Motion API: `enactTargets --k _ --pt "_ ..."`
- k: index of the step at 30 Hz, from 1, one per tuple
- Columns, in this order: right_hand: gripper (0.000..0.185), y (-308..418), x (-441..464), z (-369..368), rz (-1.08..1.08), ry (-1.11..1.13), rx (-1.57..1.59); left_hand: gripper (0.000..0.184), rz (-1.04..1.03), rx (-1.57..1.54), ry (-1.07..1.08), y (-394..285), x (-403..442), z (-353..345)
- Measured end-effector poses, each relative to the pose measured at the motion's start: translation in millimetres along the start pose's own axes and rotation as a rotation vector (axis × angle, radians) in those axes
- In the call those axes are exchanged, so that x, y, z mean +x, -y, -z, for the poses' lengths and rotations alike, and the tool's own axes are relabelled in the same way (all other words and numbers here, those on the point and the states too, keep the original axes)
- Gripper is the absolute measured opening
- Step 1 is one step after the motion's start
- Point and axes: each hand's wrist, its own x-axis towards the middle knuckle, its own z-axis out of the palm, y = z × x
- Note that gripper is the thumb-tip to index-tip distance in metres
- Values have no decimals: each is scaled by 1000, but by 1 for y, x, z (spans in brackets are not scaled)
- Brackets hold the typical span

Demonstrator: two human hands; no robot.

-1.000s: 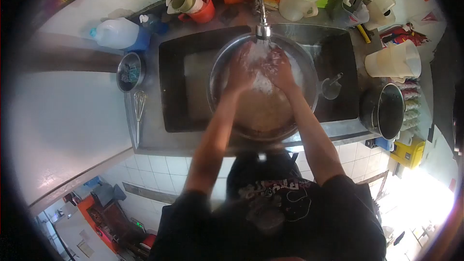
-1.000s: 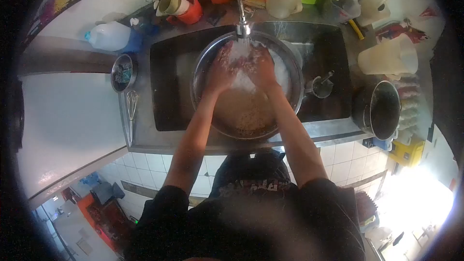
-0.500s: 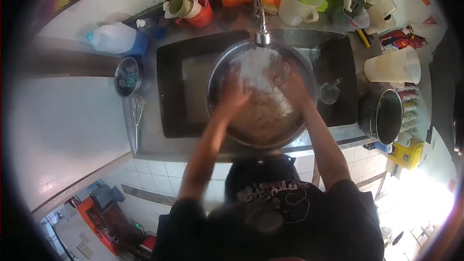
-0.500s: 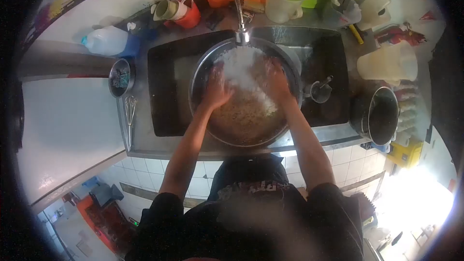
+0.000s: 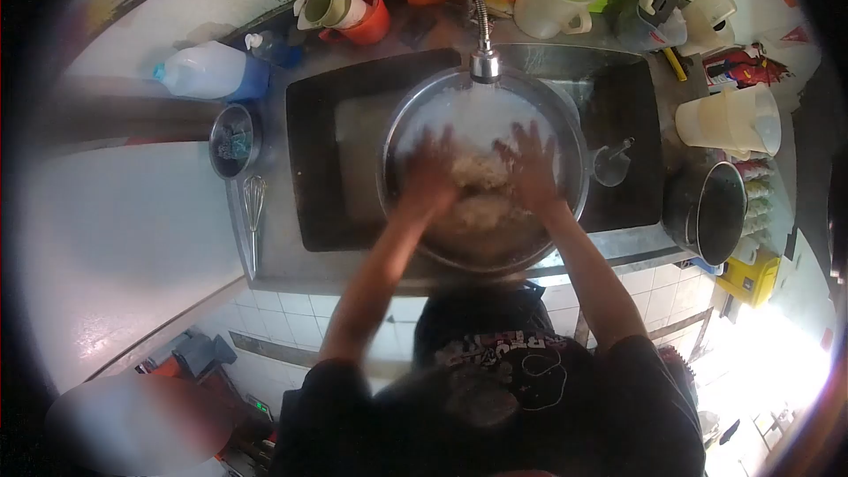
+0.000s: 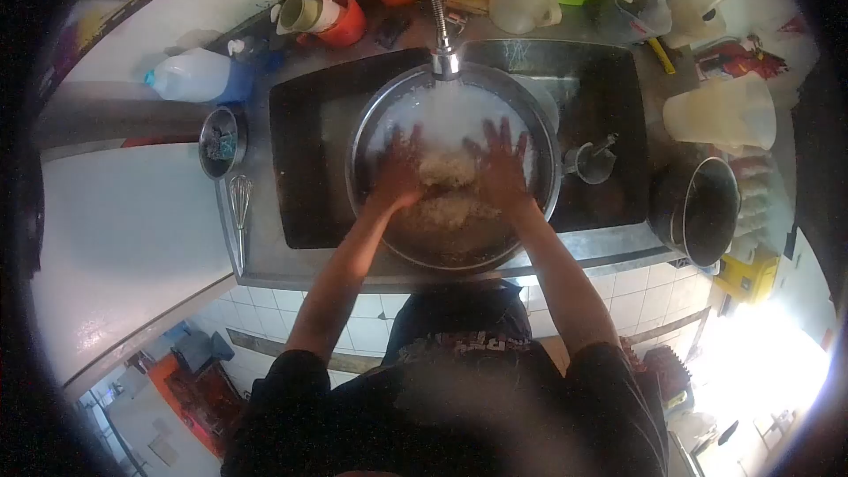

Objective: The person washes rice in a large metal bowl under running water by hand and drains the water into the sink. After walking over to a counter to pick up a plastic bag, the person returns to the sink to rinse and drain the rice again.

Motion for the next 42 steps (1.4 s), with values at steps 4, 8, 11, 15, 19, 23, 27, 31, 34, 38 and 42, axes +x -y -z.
enactTargets --k 4,8,11,15,19,23,27,31,34,38,42 --pt "68 -3 48 -14 -248 245 242 86 358 -288 -154 -13 36 -22" --pt "77 -25 35 -37 98 243 451 76 115 -545 189 1 34 26" --pt "71 -23 25 19 183 376 582 75 -66 -504 506 11 18 36" --pt "78 -29 38 -15 405 -43 221 85 71 -262 -147 7 18 -3" --pt "67 -12 74 -50 -350 16 1252 90 206 -798 -90 24 62 -22" --pt "64 6 49 36 -425 345 1428 90 206 -1282 314 20 28 31" --pt "68 12 -5 4 -25 199 1338 78 -163 -891 155 17 -5 30" --pt "66 16 19 35 -97 309 133 69 21 -288 91 15 12 -25" --pt "67 12 40 -17 -362 245 274 56 400 -620 69 14 31 -29" --pt "71 -17 22 -27 -118 260 479 48 60 -401 454 27 37 -13" --pt "79 -28 15 20 -34 265 426 56 -140 -240 -116 25 4 7"
